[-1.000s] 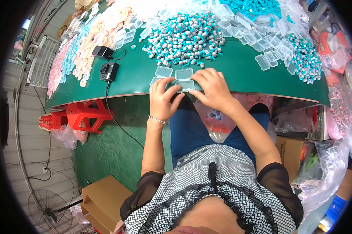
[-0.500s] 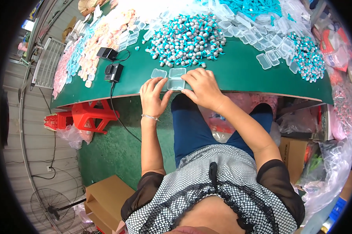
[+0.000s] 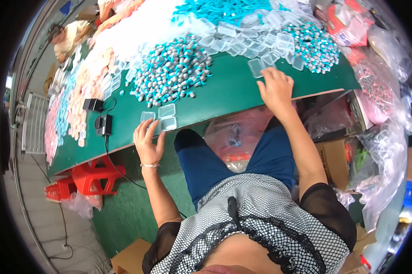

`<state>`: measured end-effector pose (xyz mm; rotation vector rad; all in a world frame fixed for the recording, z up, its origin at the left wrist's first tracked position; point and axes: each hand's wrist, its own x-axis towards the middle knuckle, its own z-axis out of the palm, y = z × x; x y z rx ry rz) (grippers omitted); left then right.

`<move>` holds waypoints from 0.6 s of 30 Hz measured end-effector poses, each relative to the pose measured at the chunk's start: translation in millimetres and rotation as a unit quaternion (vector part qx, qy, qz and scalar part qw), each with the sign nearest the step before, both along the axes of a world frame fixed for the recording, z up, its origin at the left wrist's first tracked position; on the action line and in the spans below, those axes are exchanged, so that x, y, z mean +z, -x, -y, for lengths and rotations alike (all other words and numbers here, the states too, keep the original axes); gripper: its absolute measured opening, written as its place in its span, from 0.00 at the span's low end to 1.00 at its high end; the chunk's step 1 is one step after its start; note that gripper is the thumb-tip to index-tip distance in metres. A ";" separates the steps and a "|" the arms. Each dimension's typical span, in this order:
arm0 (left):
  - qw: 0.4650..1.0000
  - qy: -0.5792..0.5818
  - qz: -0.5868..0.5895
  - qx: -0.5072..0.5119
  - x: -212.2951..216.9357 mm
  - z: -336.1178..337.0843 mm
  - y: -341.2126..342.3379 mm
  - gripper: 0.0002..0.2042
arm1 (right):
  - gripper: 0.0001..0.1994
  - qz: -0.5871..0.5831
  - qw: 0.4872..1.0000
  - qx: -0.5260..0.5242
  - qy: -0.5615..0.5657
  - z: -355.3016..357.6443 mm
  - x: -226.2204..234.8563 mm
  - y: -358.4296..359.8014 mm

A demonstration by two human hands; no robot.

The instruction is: Sorting small plastic components into clear boxes and arranging them for packaging.

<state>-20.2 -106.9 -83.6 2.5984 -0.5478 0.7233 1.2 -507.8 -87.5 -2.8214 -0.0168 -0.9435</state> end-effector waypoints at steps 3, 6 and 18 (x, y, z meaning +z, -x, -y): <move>1.000 0.013 -0.006 -0.011 -0.6 3.0 -4.1 0.19 | 0.10 0.028 0.999 0.025 -0.022 -5.8 0.4 5.2; 0.999 0.026 -0.013 -0.017 -1.9 3.8 -5.7 0.20 | 0.07 0.019 0.994 0.082 -0.074 -10.0 6.2 9.8; 1.000 0.023 -0.012 -0.010 9.7 16.0 2.4 0.20 | 0.17 -0.091 0.964 0.249 -0.026 -36.2 40.9 15.8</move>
